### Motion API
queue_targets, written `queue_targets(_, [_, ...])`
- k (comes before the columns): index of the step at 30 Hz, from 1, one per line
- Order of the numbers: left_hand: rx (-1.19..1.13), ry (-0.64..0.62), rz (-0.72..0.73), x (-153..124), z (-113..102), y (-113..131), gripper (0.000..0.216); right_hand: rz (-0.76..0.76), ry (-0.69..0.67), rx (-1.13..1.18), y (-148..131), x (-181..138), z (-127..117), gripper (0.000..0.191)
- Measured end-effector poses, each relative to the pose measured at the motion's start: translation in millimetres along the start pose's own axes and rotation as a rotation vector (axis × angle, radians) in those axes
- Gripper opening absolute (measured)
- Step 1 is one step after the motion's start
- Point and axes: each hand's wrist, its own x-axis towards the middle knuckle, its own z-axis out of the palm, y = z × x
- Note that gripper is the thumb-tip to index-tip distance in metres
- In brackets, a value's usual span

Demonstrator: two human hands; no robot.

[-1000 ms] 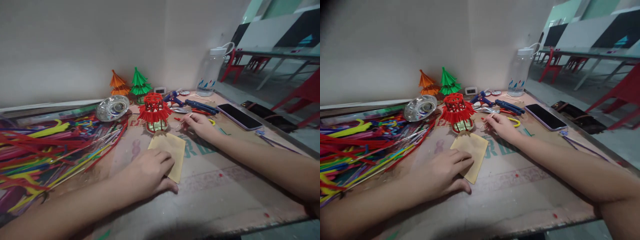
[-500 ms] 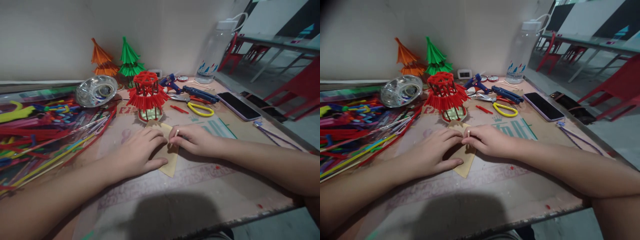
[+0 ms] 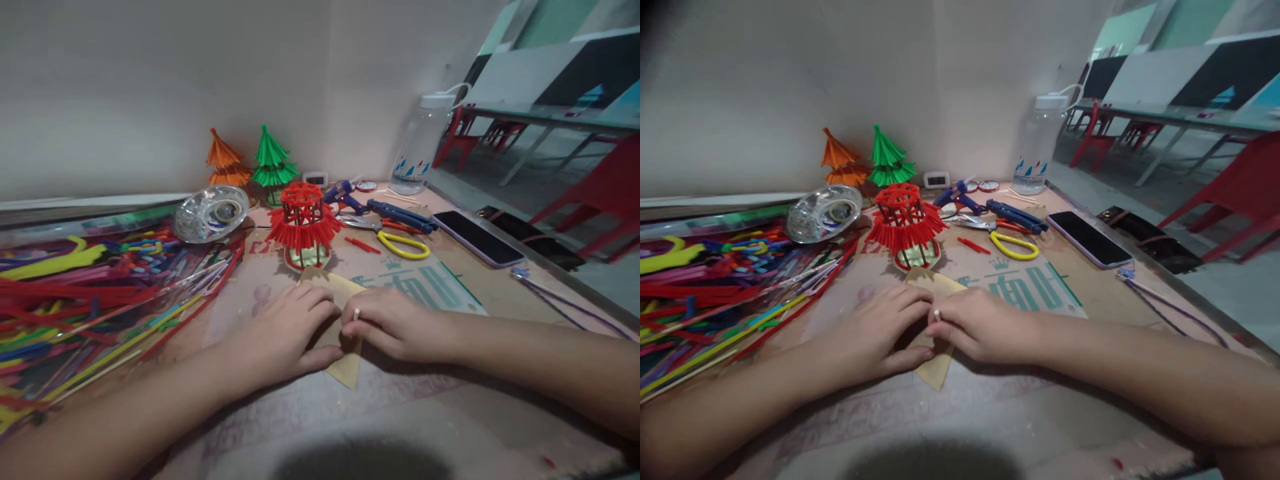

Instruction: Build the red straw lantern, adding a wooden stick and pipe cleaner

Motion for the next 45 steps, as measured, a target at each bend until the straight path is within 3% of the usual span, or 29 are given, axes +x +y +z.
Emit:
queue_targets(6, [-0.020,-0.002,-0.028,0,-1,2,0.038,0.072,0.028,-0.063,3,-1,3,0.043])
queue_targets(16, [-0.021,-0.002,-0.039,2,-3,4,0.039,0.050,0.070,0.019,5,-2,10,0.044])
queue_targets(22, [-0.014,0.018,-0.016,1,-2,3,0.039,0.023,0.050,0.010,6,-2,10,0.034])
queue_targets(35, [-0.004,-0.001,-0.008,-1,1,1,0.045,0.071,0.037,-0.030,9,3,7,0.035])
queue_targets(39, [-0.022,-0.005,-0.026,-1,3,1,0.039,-0.005,0.029,0.047,5,2,7,0.032])
queue_targets(45, [-0.023,0.015,-0.035,-1,6,0,0.045,0.071,0.047,-0.012,6,1,11,0.035])
